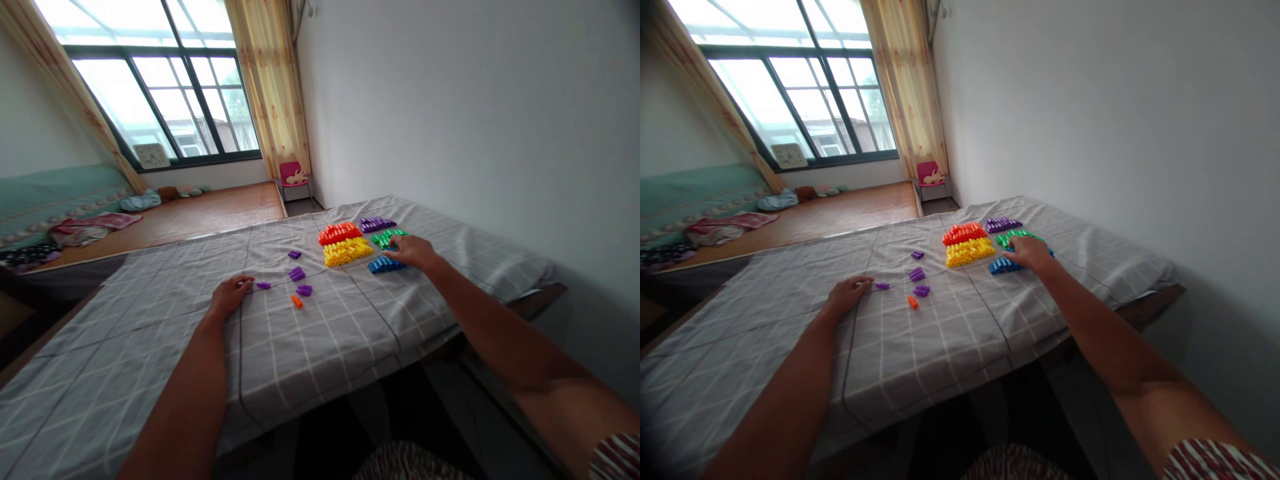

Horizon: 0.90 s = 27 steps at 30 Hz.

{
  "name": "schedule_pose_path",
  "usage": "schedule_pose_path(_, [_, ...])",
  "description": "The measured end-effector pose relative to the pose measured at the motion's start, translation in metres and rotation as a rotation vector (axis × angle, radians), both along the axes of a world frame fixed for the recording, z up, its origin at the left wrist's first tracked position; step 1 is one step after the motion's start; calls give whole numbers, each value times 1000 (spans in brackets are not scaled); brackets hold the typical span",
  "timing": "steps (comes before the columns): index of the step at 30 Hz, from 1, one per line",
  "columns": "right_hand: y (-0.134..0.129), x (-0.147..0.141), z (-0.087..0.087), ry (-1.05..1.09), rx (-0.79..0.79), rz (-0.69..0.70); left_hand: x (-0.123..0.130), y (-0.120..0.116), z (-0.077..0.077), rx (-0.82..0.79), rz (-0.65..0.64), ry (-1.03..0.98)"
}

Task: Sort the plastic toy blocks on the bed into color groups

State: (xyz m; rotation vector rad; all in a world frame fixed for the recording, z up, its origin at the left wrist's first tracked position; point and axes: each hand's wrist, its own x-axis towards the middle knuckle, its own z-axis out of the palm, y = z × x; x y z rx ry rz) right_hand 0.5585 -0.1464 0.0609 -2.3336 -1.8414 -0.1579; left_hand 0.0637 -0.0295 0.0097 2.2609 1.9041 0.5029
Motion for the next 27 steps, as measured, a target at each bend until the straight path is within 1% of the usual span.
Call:
schedule_pose_path(2, [-1, -3, -1, -53, -58, -19, 0, 0, 0, 3, 5, -3])
schedule_pose_path(6, [-3, -11, 0, -111, -107, -49, -1, 0, -2, 20, -13, -17])
schedule_pose_path(8, [-4, -15, 2, -131, -85, -63, -1, 0, -3, 17, -18, -27])
schedule_pose_path(10, [-2, -24, 3, -129, -24, -13, 0, -1, -3, 13, -24, -39])
schedule_pose_path(12, [1, -41, 3, -70, 32, 137, 1, -1, -4, 10, -32, -51])
schedule_pose_path(15, [9, -82, -4, 93, 47, 491, 1, 1, -7, 20, -38, -55])
schedule_pose_path(17, [17, -112, -10, 208, 32, 700, -1, 3, -10, 33, -50, -48])
schedule_pose_path(19, [26, -139, -17, 297, 1, 853, -2, 4, -12, 41, -62, -46])
schedule_pose_path(21, [35, -160, -20, 308, -53, 996, -2, 4, -12, 41, -69, -49])
schedule_pose_path(23, [42, -175, -22, 241, -105, 1121, -2, 2, -11, 33, -66, -55])
schedule_pose_path(24, [45, -180, -22, 206, -125, 1161, -1, 2, -10, 29, -63, -58])
schedule_pose_path(25, [47, -183, -23, 183, -142, 1181, -1, 1, -8, 26, -62, -59])
schedule_pose_path(27, [50, -186, -25, 186, -161, 1175, 0, -1, -6, 23, -61, -59])
